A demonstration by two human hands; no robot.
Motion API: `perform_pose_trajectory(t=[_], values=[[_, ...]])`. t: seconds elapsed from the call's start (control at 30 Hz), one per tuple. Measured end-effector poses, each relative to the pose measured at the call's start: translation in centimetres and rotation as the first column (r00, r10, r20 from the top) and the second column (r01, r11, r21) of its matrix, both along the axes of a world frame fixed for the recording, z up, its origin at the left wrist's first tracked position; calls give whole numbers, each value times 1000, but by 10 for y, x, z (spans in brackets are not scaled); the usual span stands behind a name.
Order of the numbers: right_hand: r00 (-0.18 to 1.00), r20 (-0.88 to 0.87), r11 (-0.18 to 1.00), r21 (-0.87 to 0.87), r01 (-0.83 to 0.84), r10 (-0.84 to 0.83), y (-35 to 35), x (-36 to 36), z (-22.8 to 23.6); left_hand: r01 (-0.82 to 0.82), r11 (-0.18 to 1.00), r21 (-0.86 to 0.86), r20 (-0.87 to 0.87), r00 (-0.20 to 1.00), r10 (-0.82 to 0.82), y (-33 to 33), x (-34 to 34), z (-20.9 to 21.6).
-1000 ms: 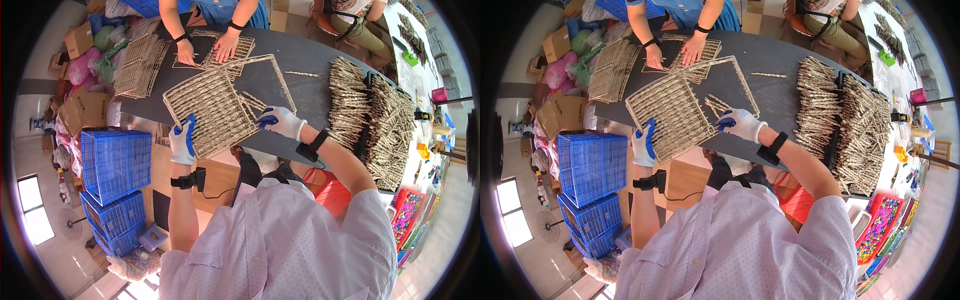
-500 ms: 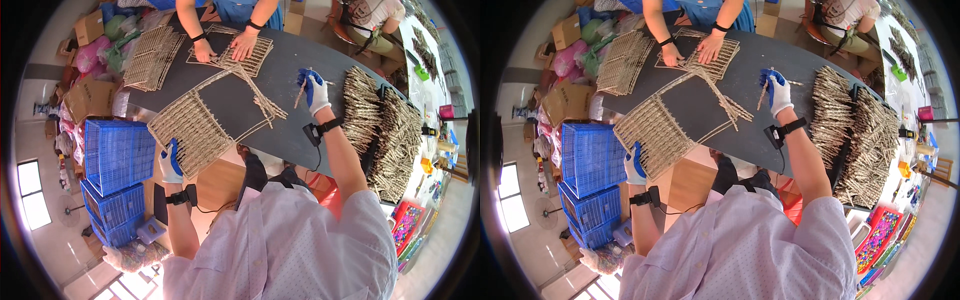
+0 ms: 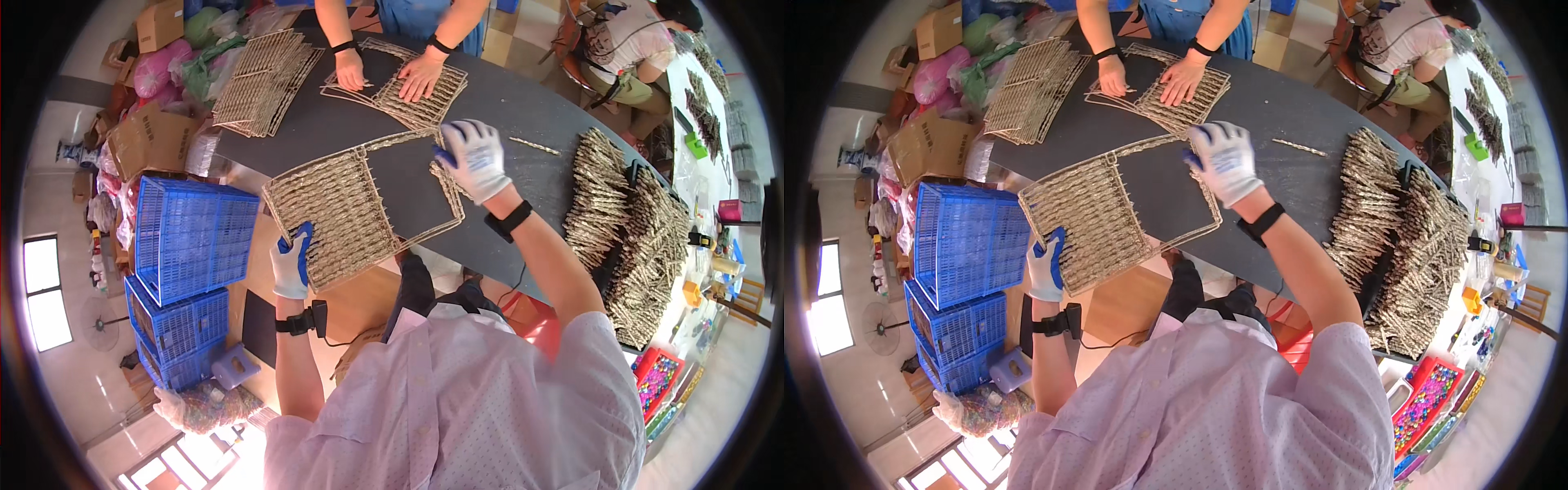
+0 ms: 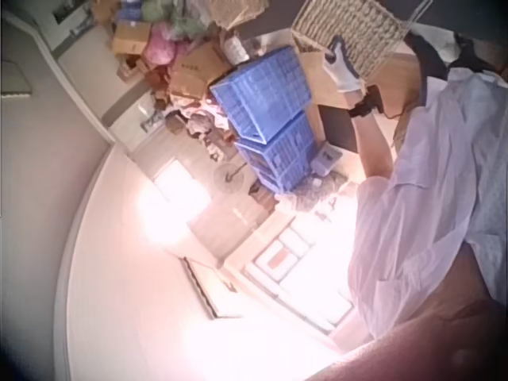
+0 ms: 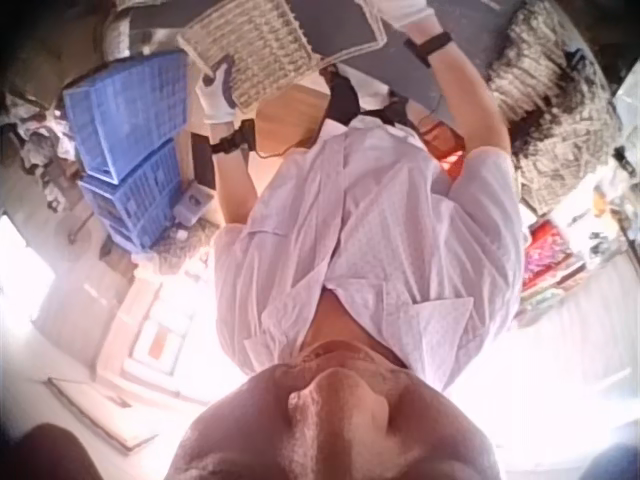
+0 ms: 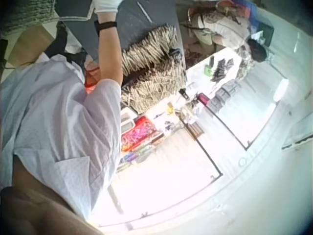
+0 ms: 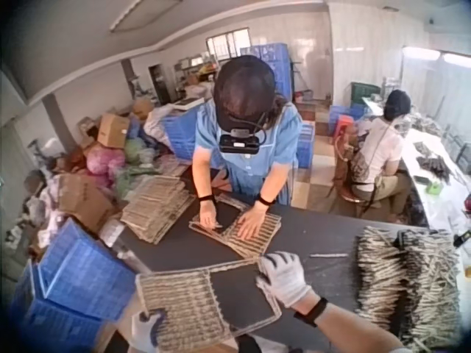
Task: The person assembles woven baskets by inserting pre-cut woven strips into rectangular wire frames. They repeatedly pick up strips, align them with the frame slots, and press them into place. Finished baskets are stacked on the table, and the person handles multiple frames and strips throughout the process.
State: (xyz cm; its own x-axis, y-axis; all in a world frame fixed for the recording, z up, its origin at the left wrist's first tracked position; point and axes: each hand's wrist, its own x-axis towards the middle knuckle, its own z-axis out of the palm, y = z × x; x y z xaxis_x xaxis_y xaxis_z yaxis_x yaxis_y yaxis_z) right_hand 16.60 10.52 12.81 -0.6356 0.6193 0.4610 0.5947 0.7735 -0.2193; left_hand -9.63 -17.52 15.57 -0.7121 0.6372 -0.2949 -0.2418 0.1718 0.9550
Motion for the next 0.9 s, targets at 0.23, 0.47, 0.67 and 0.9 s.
perform_pose_trajectory(t=[0.23, 0.47, 0.67, 0.9], values=[[924, 342, 980, 32, -195, 173, 2, -31, 20, 168, 986, -11, -36, 985, -169, 33, 26, 12], [853, 289, 892, -5, -452, 434, 21, -19, 9, 287, 949, -130, -232, 922, -311, 29, 13, 17], [875, 253, 907, -27, -421, 414, 24, -15, 9, 300, 948, -104, -205, 926, -316, 31, 14, 23], [900, 382, 973, 12, -233, 210, 0, -28, 25, 280, 957, -81, -183, 939, -290, 34, 15, 25]])
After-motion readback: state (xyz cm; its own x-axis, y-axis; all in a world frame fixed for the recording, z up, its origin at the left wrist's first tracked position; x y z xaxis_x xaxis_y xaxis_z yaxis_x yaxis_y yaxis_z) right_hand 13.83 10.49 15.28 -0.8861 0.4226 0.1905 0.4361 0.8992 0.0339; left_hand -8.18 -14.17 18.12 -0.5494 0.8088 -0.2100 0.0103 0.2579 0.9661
